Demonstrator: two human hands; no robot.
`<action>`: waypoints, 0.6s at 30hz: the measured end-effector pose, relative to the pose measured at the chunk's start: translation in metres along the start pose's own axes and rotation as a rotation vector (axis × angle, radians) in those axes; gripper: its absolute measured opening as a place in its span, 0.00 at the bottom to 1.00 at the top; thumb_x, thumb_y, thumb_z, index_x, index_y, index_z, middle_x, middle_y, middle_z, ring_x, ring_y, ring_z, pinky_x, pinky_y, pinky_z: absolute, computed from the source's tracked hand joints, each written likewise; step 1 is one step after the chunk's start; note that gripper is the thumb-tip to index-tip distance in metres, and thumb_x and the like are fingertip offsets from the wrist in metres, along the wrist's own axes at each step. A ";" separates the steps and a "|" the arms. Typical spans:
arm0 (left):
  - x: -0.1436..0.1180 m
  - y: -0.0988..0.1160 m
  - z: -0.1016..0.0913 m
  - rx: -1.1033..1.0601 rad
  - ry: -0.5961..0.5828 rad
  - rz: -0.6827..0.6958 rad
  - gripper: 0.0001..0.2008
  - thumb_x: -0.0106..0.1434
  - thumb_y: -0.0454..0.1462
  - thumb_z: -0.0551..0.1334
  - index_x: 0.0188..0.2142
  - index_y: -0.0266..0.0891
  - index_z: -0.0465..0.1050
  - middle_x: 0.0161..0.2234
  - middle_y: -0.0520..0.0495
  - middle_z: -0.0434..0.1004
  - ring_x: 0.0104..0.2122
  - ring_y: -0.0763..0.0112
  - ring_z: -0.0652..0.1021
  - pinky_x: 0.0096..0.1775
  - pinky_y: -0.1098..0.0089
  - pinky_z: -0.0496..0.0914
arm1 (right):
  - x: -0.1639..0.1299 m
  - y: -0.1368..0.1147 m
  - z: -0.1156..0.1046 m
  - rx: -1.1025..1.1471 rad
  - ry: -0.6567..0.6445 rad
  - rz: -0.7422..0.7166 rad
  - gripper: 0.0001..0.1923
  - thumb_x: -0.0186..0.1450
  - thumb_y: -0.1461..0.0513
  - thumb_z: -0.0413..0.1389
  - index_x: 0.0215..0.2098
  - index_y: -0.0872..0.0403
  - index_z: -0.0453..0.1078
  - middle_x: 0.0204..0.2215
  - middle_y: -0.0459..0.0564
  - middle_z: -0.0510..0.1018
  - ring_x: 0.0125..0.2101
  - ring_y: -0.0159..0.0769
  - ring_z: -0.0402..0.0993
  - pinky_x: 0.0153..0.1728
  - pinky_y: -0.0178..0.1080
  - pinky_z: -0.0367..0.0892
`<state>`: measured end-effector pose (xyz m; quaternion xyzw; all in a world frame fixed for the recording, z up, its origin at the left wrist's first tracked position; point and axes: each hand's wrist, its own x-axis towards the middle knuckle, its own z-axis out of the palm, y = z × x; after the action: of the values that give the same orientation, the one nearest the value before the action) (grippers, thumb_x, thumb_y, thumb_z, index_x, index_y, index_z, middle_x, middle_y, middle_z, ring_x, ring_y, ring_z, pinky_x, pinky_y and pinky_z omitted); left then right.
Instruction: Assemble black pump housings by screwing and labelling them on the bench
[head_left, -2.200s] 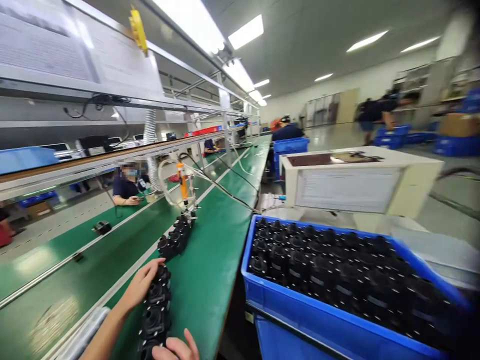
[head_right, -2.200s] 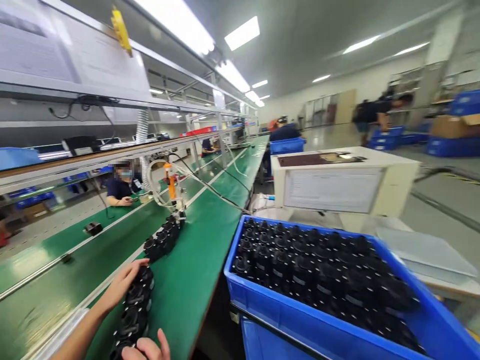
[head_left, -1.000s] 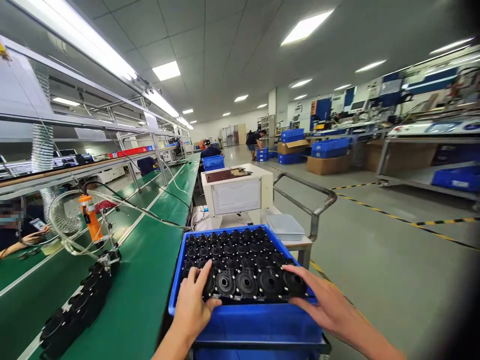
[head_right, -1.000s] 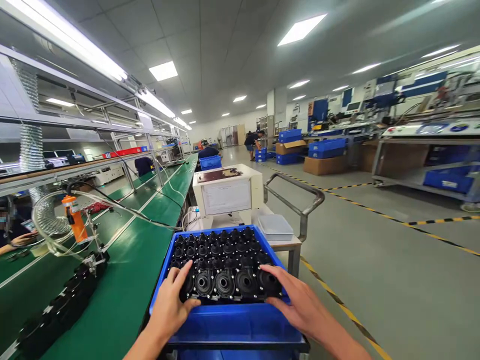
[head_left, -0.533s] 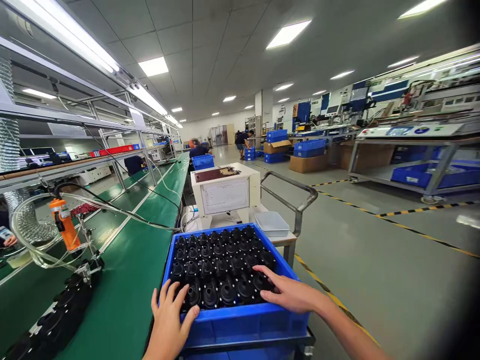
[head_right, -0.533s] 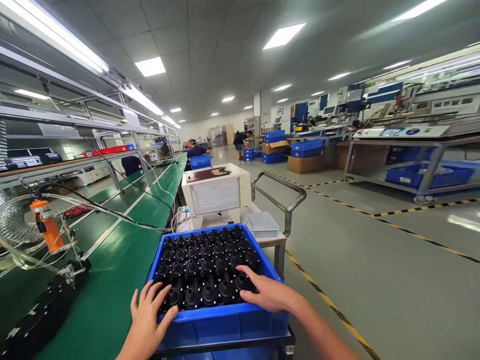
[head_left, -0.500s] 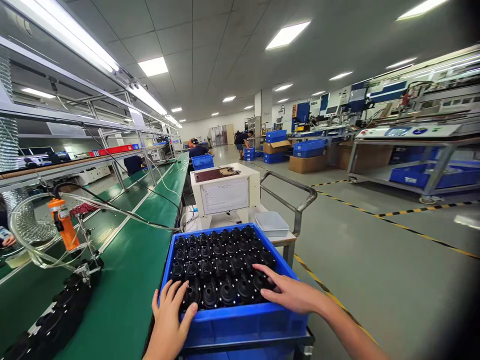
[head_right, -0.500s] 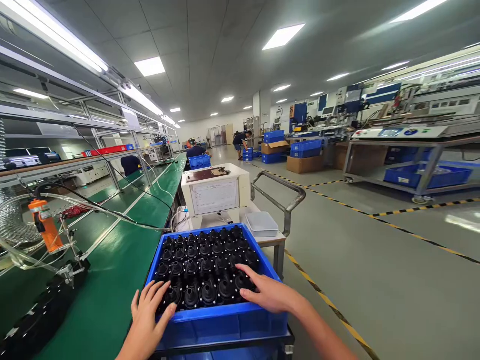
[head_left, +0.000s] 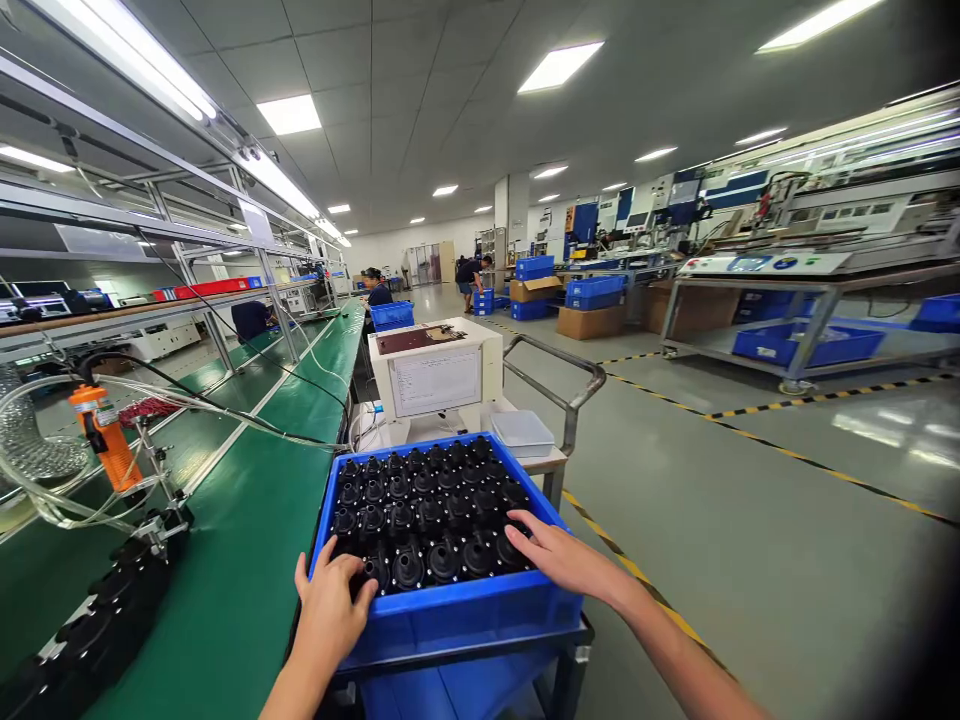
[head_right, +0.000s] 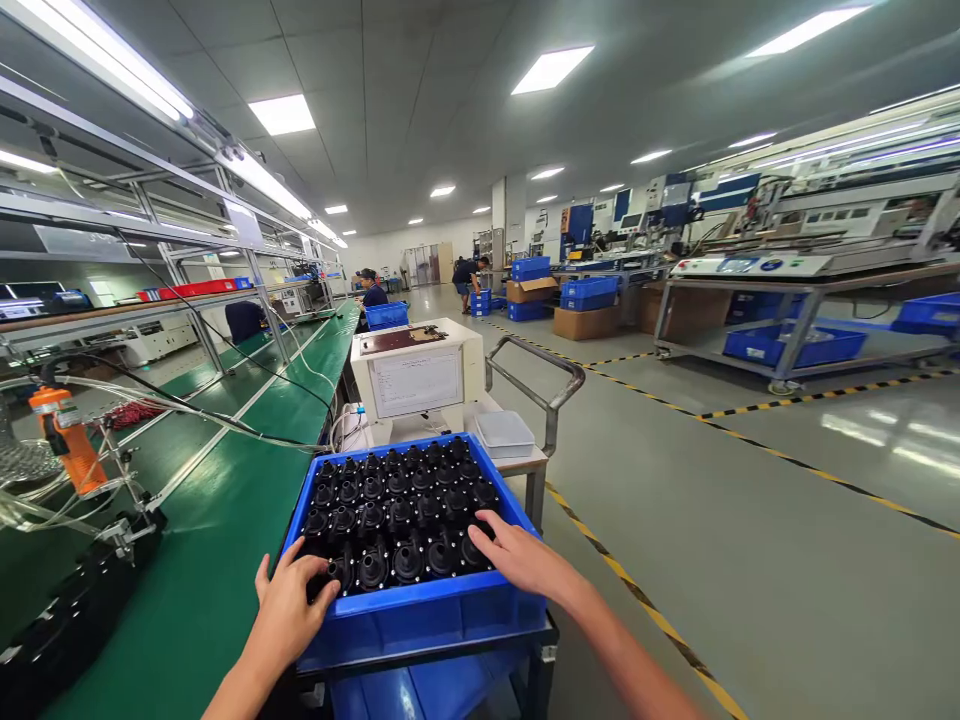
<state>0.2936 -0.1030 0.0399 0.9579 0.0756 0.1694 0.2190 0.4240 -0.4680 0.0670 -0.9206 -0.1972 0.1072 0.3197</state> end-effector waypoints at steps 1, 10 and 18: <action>0.000 -0.002 -0.002 -0.021 0.004 -0.017 0.07 0.62 0.37 0.66 0.38 0.46 0.84 0.49 0.44 0.87 0.69 0.35 0.65 0.67 0.25 0.38 | 0.001 0.002 0.001 0.000 -0.003 0.003 0.34 0.75 0.42 0.43 0.69 0.54 0.65 0.41 0.55 0.86 0.46 0.51 0.81 0.49 0.44 0.70; 0.031 -0.025 -0.030 -0.117 0.029 -0.063 0.22 0.72 0.46 0.53 0.50 0.40 0.82 0.51 0.38 0.87 0.53 0.51 0.82 0.56 0.55 0.73 | 0.010 -0.001 0.005 -0.034 0.077 0.021 0.34 0.72 0.39 0.42 0.47 0.55 0.78 0.39 0.60 0.85 0.41 0.55 0.82 0.42 0.46 0.70; 0.011 -0.013 -0.033 -0.062 0.044 -0.055 0.20 0.69 0.47 0.54 0.49 0.47 0.83 0.55 0.41 0.84 0.59 0.47 0.78 0.66 0.35 0.58 | 0.007 -0.012 0.007 0.060 0.191 -0.062 0.29 0.73 0.41 0.46 0.27 0.49 0.74 0.27 0.52 0.83 0.36 0.51 0.80 0.40 0.45 0.70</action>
<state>0.2907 -0.0765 0.0653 0.9443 0.1016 0.1867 0.2513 0.4244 -0.4526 0.0686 -0.9100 -0.1910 0.0147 0.3677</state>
